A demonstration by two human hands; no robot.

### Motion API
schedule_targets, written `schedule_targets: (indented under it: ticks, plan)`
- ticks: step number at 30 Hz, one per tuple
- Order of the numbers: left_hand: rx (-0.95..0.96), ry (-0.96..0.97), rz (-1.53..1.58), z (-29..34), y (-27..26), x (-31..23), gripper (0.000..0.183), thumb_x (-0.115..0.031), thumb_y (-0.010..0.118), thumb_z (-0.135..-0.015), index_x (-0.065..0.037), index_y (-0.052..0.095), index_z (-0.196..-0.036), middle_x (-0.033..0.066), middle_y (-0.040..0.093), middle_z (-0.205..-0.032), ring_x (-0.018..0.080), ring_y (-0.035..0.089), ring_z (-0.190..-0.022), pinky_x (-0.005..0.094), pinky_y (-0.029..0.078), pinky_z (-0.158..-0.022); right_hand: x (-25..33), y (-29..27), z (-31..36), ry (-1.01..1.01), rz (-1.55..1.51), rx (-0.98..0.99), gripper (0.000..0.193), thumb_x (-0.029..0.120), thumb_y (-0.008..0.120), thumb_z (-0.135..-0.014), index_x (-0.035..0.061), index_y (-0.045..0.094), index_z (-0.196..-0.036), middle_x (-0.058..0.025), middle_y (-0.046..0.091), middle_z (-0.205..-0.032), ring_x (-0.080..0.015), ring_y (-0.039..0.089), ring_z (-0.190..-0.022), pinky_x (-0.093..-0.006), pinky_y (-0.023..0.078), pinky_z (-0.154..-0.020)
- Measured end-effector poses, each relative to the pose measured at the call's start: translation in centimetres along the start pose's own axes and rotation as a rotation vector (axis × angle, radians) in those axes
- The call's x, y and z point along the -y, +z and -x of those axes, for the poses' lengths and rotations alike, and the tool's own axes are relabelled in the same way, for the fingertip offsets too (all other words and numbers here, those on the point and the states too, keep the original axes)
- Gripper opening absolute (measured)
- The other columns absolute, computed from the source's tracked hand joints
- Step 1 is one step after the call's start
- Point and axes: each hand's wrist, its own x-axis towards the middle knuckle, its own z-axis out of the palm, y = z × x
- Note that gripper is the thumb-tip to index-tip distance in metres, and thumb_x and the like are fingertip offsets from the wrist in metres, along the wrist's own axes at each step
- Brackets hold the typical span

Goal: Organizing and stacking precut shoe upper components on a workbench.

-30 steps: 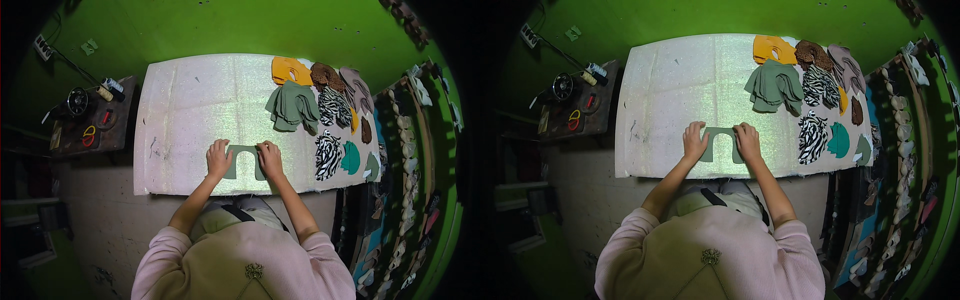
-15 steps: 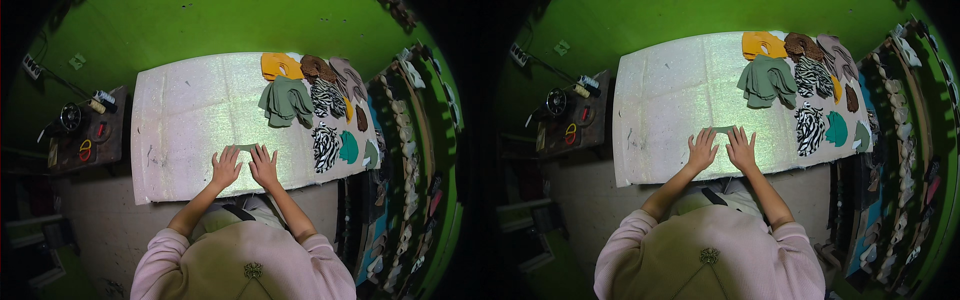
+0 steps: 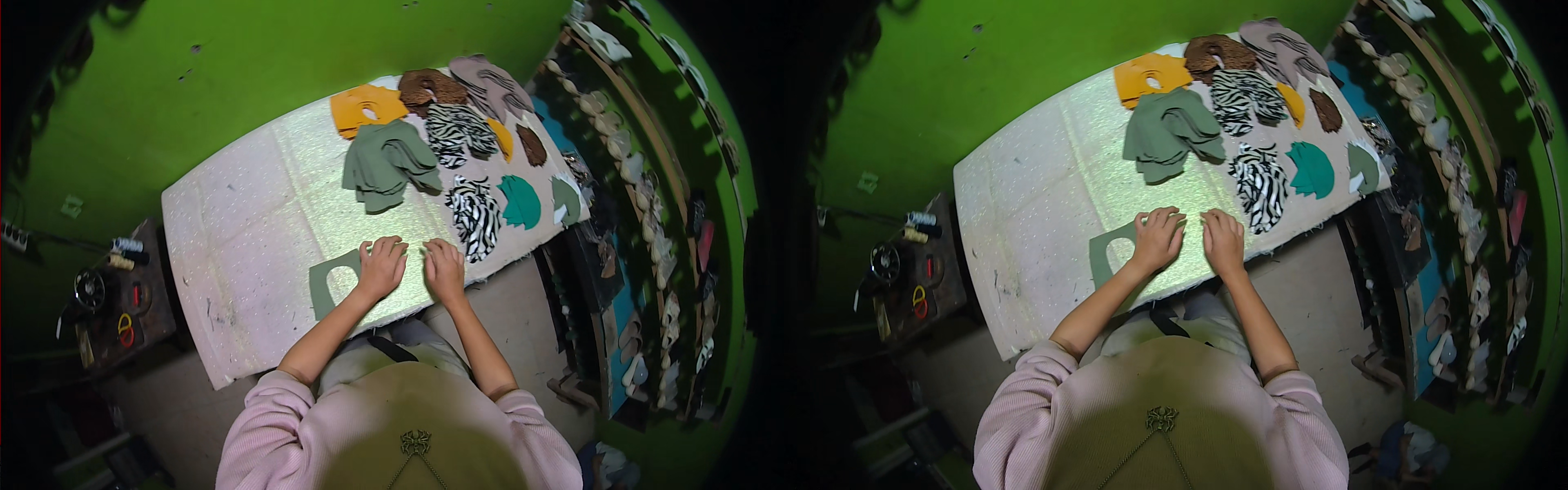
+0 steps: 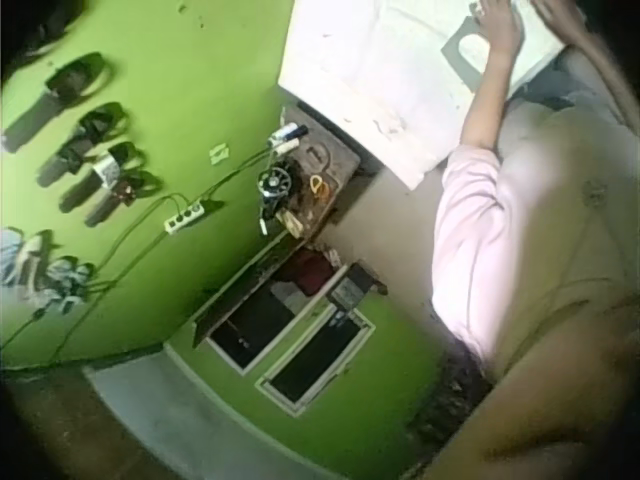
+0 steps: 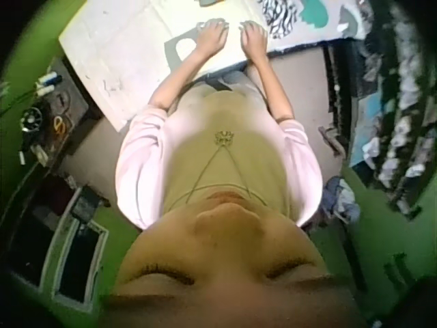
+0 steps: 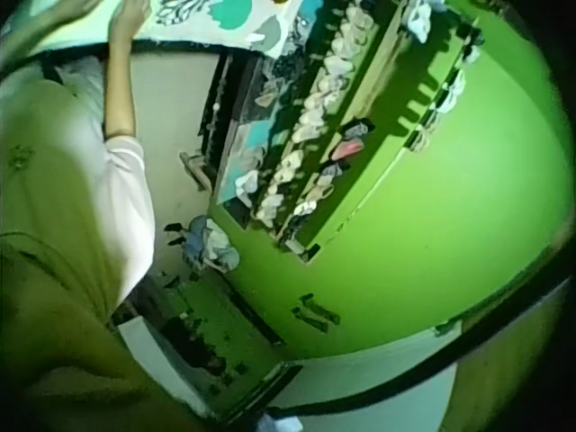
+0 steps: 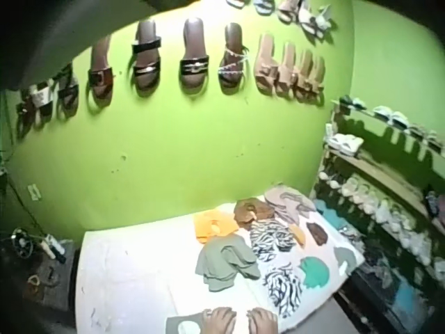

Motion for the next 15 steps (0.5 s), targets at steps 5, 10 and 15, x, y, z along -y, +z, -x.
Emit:
schedule_targets:
  ticks: [5,10,15]
  plan:
    - [0.044,0.125,0.04,-5.2,2.6,-3.2,0.027,-0.016,0.059,-0.081,-0.012,0.059,-0.109,0.0024,0.057,-0.106,0.0192,0.051,-0.104,0.0431,0.028,-0.088,-5.8,-3.1,-0.4,0.156,0.091,-0.141,0.027,0.008,0.059,-0.082,0.0079,0.06,-0.109,-0.009,0.058,-0.104,-0.0286,0.054,-0.097,-0.0387,0.041,-0.083]
    - [0.087,0.299,0.002,-8.1,5.5,-5.3,0.032,-0.019,0.059,-0.082,-0.013,0.058,-0.113,0.0031,0.057,-0.112,0.0208,0.05,-0.107,0.0455,0.03,-0.089,-9.3,-5.6,-1.4,0.184,0.106,-0.158,0.038,0.013,0.064,-0.08,0.0073,0.056,-0.117,-0.0106,0.054,-0.112,-0.0301,0.052,-0.103,-0.0392,0.041,-0.087]
    - [0.165,0.409,-0.043,-9.2,7.4,-6.4,0.042,-0.022,0.06,-0.078,-0.012,0.056,-0.119,0.0049,0.054,-0.121,0.0237,0.047,-0.113,0.0498,0.031,-0.091,-12.0,-6.5,-2.0,0.12,0.073,-0.03,0.05,0.017,0.067,-0.078,0.0059,0.051,-0.124,-0.0132,0.051,-0.121,-0.0317,0.052,-0.105,-0.0401,0.042,-0.088]
